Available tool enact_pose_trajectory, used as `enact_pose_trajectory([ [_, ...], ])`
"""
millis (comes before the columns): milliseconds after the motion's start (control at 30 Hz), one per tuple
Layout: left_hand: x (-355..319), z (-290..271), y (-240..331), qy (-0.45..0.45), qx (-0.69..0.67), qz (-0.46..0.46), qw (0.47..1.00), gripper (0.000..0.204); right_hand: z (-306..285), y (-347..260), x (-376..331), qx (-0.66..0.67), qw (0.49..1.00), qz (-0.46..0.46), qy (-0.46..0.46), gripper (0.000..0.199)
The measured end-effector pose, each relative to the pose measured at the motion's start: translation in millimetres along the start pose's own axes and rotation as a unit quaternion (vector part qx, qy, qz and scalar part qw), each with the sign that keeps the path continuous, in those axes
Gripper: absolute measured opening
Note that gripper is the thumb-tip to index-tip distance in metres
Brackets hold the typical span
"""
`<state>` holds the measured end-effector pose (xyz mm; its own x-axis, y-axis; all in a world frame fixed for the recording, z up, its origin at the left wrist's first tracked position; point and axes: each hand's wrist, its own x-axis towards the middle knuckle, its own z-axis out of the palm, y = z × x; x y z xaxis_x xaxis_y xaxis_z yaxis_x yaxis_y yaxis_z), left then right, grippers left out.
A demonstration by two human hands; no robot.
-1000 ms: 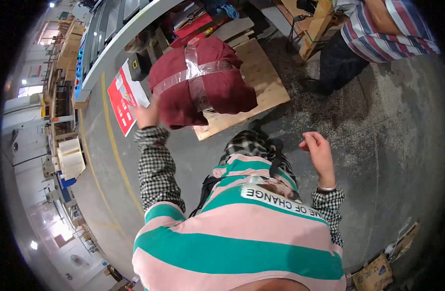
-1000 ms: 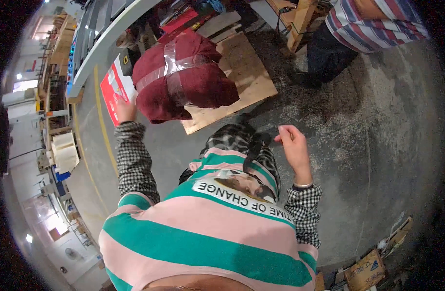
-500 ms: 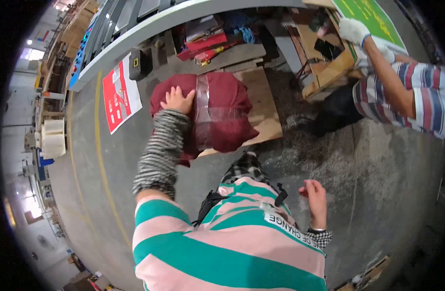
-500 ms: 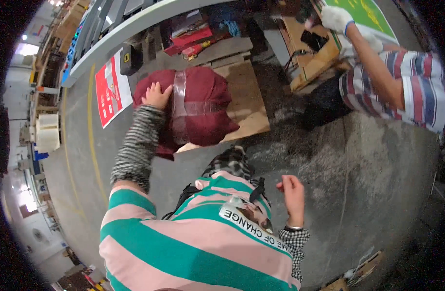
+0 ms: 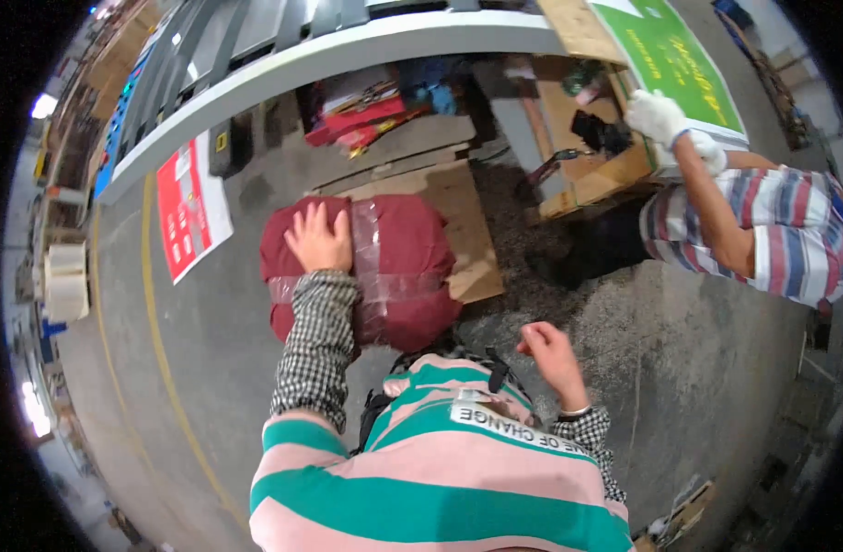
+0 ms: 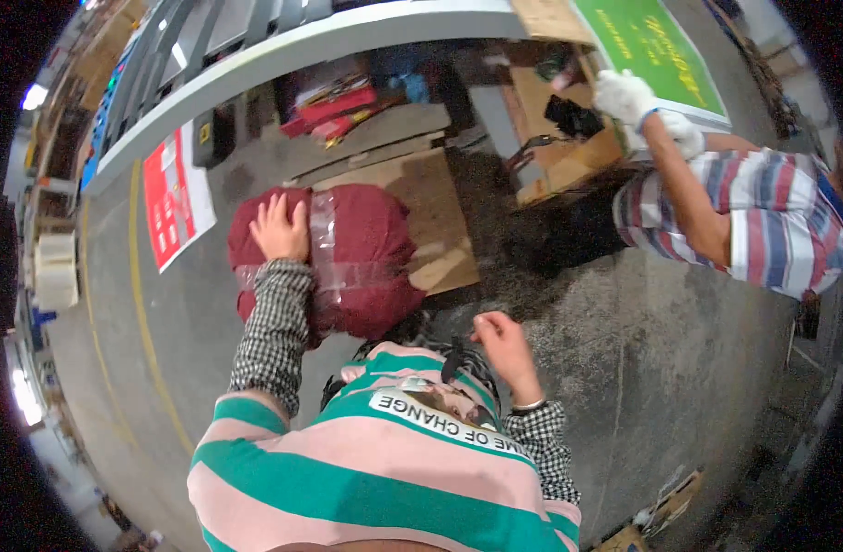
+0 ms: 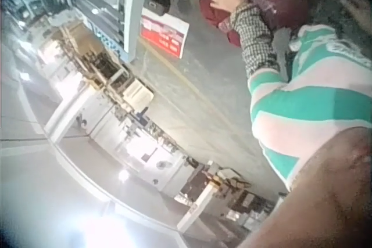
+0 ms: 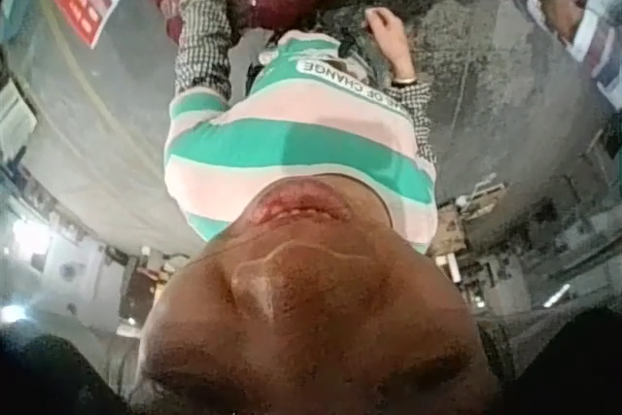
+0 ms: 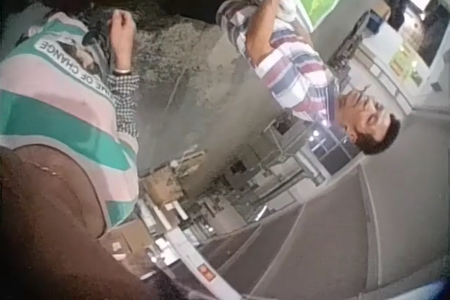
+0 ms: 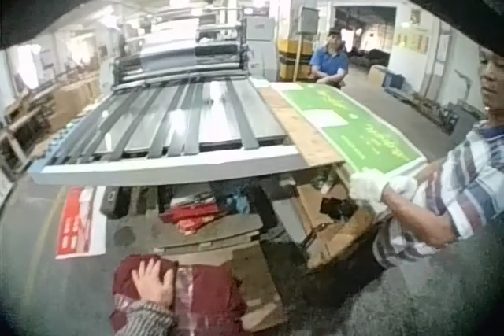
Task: Operating a paper machine control panel and handling large sheets of paper.
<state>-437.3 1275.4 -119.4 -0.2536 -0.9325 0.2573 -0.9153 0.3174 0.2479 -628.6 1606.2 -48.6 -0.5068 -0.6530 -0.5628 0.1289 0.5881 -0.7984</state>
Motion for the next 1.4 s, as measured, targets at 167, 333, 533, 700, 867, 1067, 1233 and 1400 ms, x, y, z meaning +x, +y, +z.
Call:
enact_pose_trajectory([
  [167,0,-12,3,-0.035,0.013,-0.025,0.999,0.048,16,2,6,-0.015,0.999,0.027,-0.026,0.025],
  [333,8,-9,12,-0.055,0.017,-0.027,0.998,0.047,13,8,20,-0.022,0.999,0.004,-0.024,0.027],
  [533,9,-7,7,-0.06,0.046,-0.043,0.996,0.048,-6,9,42,-0.03,0.997,-0.048,-0.052,0.032],
  [700,1,-13,11,-0.103,0.057,-0.081,0.99,0.051,-34,31,59,-0.088,0.991,-0.051,-0.087,0.034],
  [867,-16,-4,64,-0.128,0.116,-0.186,0.967,0.062,-97,98,87,-0.116,0.992,0.003,-0.044,0.037],
  [1067,-55,-25,145,-0.122,0.167,-0.143,0.968,0.067,-197,198,108,-0.216,0.965,0.144,-0.046,0.031],
  [1233,-66,-15,135,-0.087,0.137,-0.15,0.975,0.067,-236,304,141,-0.591,0.765,-0.048,-0.252,0.03],
  [1400,-69,-10,152,-0.07,0.118,-0.155,0.978,0.067,-256,221,275,-0.571,0.763,-0.163,-0.256,0.03],
])
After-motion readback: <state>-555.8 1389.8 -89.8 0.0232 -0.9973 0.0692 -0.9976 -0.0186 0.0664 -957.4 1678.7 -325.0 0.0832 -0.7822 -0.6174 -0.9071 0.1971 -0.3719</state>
